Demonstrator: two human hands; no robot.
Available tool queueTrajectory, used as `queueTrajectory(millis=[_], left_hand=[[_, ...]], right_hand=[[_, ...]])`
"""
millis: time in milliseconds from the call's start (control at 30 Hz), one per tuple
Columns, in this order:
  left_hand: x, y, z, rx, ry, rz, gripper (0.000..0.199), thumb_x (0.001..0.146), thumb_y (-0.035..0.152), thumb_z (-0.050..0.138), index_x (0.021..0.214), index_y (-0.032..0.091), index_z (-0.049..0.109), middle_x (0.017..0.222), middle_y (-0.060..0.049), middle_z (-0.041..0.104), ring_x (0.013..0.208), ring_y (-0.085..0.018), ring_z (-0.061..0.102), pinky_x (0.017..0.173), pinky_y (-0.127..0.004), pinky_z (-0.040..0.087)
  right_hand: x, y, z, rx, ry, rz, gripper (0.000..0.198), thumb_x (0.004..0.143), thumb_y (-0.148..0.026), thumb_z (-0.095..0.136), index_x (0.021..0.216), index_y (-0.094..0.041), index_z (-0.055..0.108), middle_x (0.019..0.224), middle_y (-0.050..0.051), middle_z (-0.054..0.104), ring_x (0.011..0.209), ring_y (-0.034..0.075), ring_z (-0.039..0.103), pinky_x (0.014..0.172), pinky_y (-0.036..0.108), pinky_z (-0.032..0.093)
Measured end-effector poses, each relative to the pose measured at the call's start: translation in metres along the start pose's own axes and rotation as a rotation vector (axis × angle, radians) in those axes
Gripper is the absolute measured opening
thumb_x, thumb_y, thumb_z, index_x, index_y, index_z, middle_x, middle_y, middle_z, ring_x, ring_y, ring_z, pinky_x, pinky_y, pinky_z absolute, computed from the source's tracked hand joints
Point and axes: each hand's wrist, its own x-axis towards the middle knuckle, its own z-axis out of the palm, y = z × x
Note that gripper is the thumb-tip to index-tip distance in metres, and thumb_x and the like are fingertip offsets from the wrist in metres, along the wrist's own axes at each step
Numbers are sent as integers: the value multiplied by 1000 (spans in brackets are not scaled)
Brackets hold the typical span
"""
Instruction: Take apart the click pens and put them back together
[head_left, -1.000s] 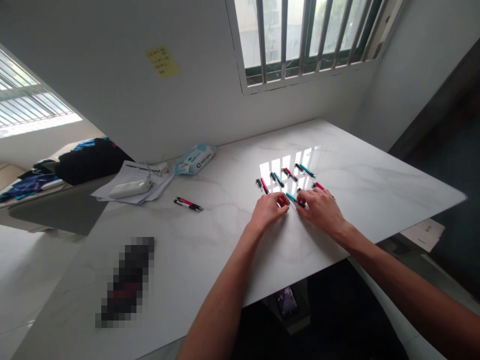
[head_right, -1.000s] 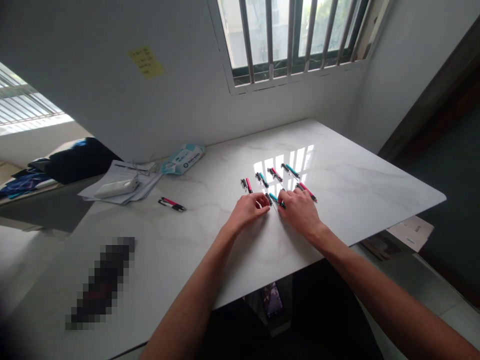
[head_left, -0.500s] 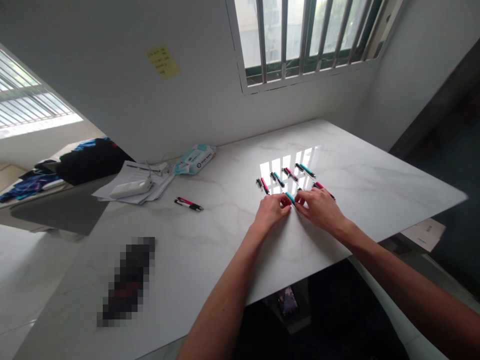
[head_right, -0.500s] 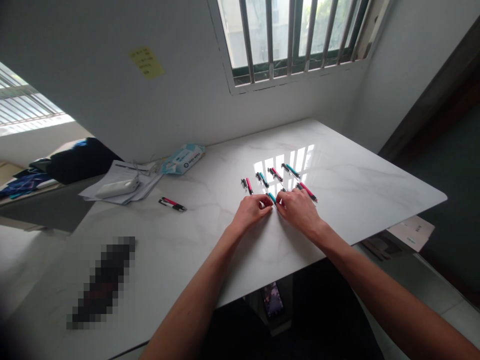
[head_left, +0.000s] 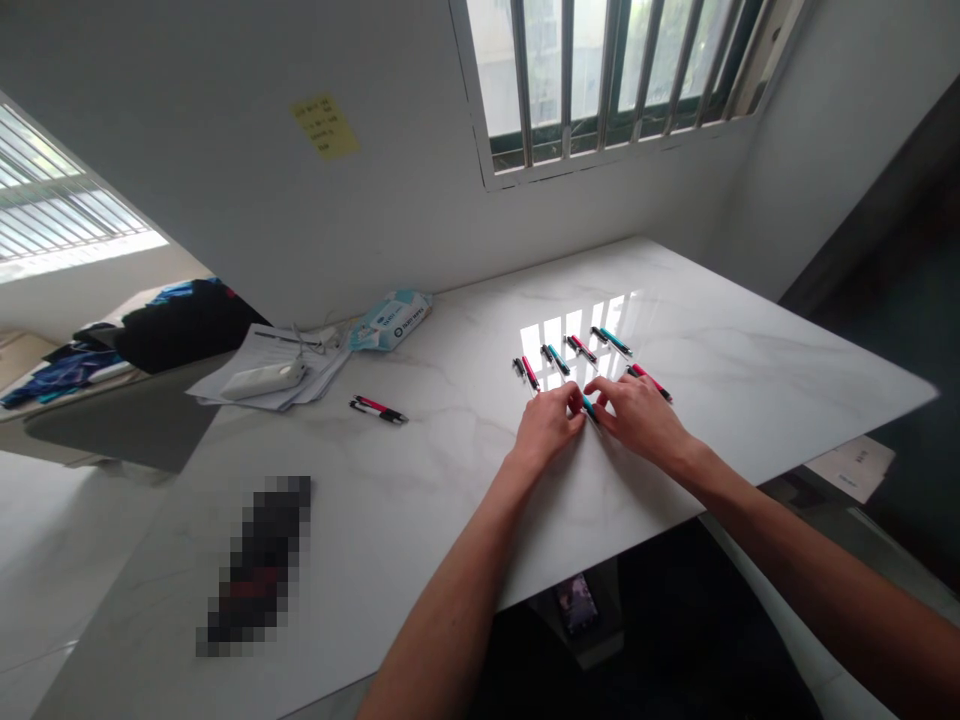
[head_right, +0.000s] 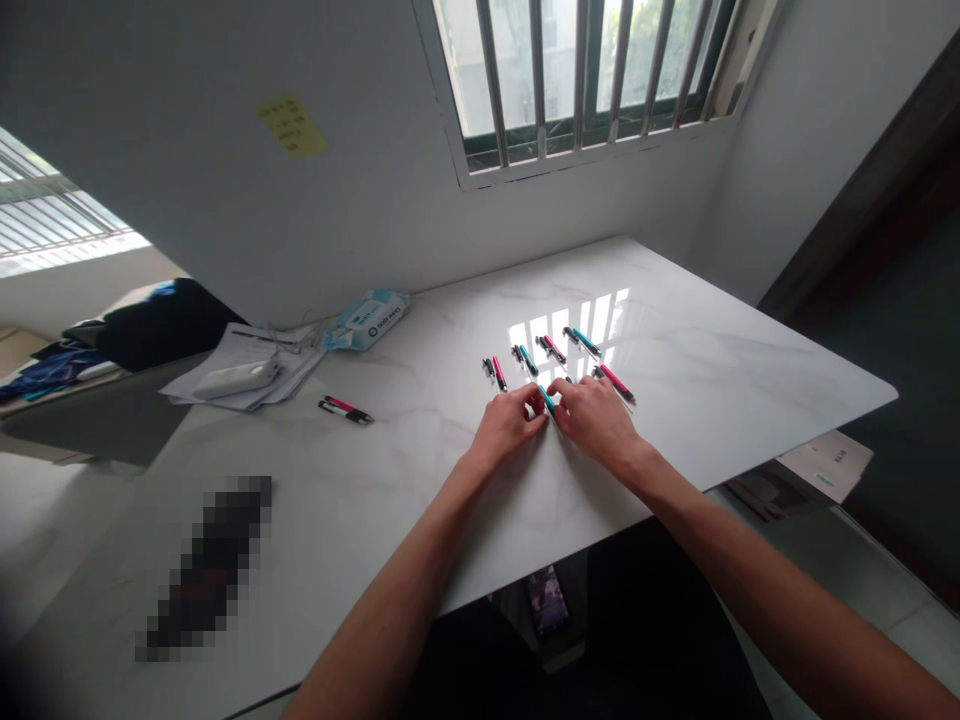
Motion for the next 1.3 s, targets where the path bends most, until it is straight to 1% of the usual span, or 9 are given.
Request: queueTrajectory(millis=[133, 267, 467, 600, 733, 833, 967, 1100, 1300], left_hand=[[2, -5, -14, -14, -4, 19, 11, 85, 17, 67, 93, 24, 70, 98, -1, 78, 76, -16, 68, 75, -29, 51], [1, -26, -56, 89, 119, -51, 16, 88, 17, 61, 98, 25, 71, 103, -2, 78, 82, -18, 69, 79, -30, 52], [-38, -101, -132, 518, 274, -198, 28, 90, 20, 56, 111, 24, 75, 119, -8, 75, 111, -30, 66, 104, -43, 48], [-69, -155, -160, 539, 436, -410, 35, 90, 28, 59, 120, 26, 76, 132, -11, 71, 122, -38, 61, 109, -55, 45], [-78, -182, -165, 478, 370, -368, 32, 88, 29, 62, 115, 26, 78, 130, -11, 73, 119, -34, 63, 114, -52, 43], [-79, -185, -162, 477, 327, -392, 33, 86, 25, 59, 113, 25, 79, 126, -11, 75, 116, -34, 64, 112, -49, 45], [-82, -186, -159, 506, 305, -424, 35, 88, 24, 55, 113, 23, 79, 120, -11, 77, 115, -34, 65, 108, -48, 47], [-84, -191, -162, 527, 308, -446, 32, 86, 22, 58, 108, 24, 80, 111, -11, 79, 108, -34, 67, 104, -48, 49], [-87, -191, -168, 545, 247, -400, 31, 89, 23, 56, 109, 24, 80, 122, -10, 75, 115, -31, 66, 111, -45, 46]], right_hand=[[0, 0, -2, 7, 1, 1, 22, 97, -16, 57, 109, -23, 74, 82, 6, 77, 89, 28, 70, 88, 41, 44], [1, 11, -10, 68, 28, -12, 20, 99, -20, 58, 109, -24, 74, 84, 4, 78, 89, 27, 69, 91, 43, 43], [11, 22, -21, 141, 109, -9, 17, 96, -23, 60, 103, -24, 75, 84, 3, 78, 88, 27, 68, 90, 43, 43], [30, 5, -27, 245, 216, -52, 22, 95, -22, 58, 110, -24, 74, 89, 4, 78, 90, 26, 68, 93, 43, 44], [59, -29, -32, 342, 284, -139, 26, 97, -19, 55, 116, -24, 72, 91, 4, 76, 88, 24, 66, 90, 41, 45], [86, -55, -28, 388, 310, -220, 25, 97, -17, 54, 115, -23, 71, 93, 4, 76, 89, 23, 64, 90, 40, 44], [113, -79, -9, 422, 300, -332, 25, 98, -14, 55, 116, -21, 71, 93, 4, 76, 93, 23, 64, 93, 38, 41], [116, -84, 15, 433, 242, -402, 24, 99, -14, 56, 115, -21, 72, 95, 5, 77, 99, 24, 64, 94, 38, 39], [106, -74, 30, 493, 170, -407, 24, 97, -14, 56, 112, -22, 73, 95, 5, 76, 96, 24, 62, 91, 37, 40]])
